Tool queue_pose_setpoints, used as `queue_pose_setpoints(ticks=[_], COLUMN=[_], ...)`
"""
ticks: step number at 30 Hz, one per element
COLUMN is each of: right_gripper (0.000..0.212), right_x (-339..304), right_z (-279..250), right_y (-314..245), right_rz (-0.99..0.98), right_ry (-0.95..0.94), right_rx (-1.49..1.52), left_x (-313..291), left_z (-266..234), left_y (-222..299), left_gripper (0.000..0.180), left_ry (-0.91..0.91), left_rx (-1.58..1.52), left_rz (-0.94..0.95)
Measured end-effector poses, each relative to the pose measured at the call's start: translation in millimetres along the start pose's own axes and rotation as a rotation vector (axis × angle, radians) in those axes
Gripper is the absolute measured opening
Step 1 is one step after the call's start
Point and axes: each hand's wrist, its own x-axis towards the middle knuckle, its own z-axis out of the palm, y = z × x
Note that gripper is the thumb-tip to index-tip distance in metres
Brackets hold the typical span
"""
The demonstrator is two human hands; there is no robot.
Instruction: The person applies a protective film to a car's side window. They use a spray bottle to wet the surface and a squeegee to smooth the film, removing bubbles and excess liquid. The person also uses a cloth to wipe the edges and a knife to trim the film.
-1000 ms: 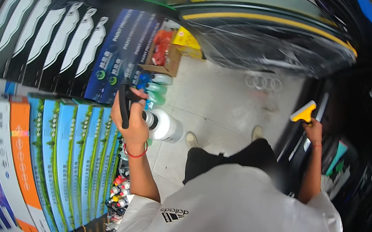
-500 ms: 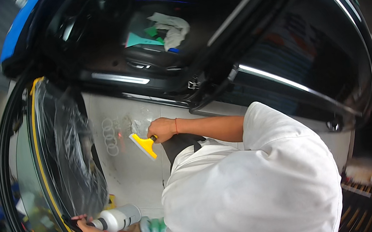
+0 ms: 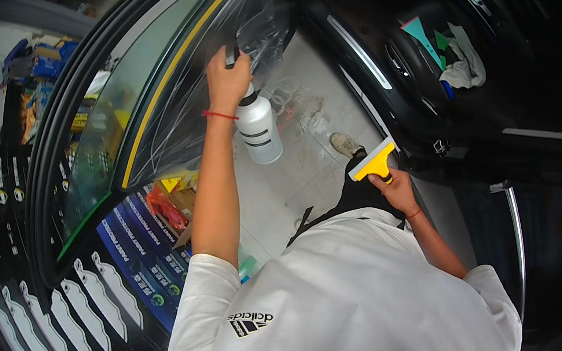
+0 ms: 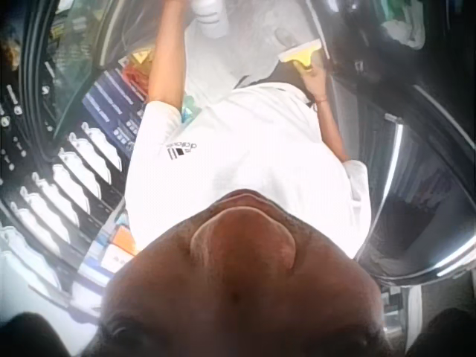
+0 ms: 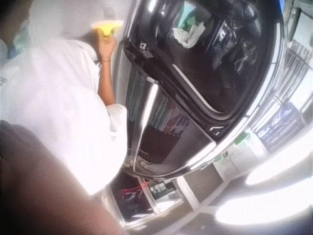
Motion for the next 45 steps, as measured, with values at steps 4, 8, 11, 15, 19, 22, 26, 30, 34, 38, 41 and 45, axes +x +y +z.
queue_pose_setpoints(ticks=[4,8,11,15,19,22,26,30,34,38,41,45], right_gripper=[0.028,0.028,0.028,0.031,0.033,0.033,0.028,0.025,0.028,0.034,0.037,0.055], right_x=[44.4,85.4,113.5,135.3,129.1,118.3,80.2,59.6,66.2,39.1,34.1,12.5], right_z=[4.7,33.4,61.0,130.7,214.3,276.0,325.1,332.2,349.4,382.8,418.1,479.5], right_y=[-31.7,-71.4,-102.3,-157.7,-242.3,-288.6,-282.0,-258.7,-288.7,-389.9,-424.7,-447.5], right_rz=[-0.162,-0.298,-0.434,-0.631,-0.934,-1.012,-1.091,-1.016,-1.248,-1.333,-1.447,-1.431], right_ry=[-0.156,-0.298,-0.488,-0.698,-0.826,-0.907,-1.005,-1.160,-0.870,-0.880,-0.891,-0.841], right_rx=[-0.294,-0.150,-0.403,-0.547,-0.521,-0.719,-0.920,-0.962,-0.516,-0.454,-0.397,-0.471], left_x=[-60.2,-156.8,-247.2,-359.0,-430.9,-442.6,-431.9,-428.9,-493.9,-469.4,-486.7,-512.7], left_z=[-41.1,-101.2,-148.2,-200.5,-226.6,-239.4,-244.2,-235.5,-232.2,-223.1,-209.2,-171.8], left_y=[-41.9,-51.3,-37.6,-28.2,-3.3,26.6,38.0,28.8,-8.2,7.2,-31.9,-79.4], left_gripper=[0.009,0.016,0.013,0.012,0.016,0.014,0.015,0.015,0.034,0.061,0.060,0.060], left_ry=[0.241,0.574,0.756,0.937,0.771,0.637,0.488,0.675,0.716,0.943,0.859,0.864], left_rx=[0.060,0.324,0.327,0.159,0.324,0.171,0.031,0.028,0.008,-0.276,-0.328,-0.213], left_rz=[0.129,0.116,0.043,-0.170,-0.157,-0.246,-0.207,-0.267,-0.341,-0.349,-0.434,-0.585])
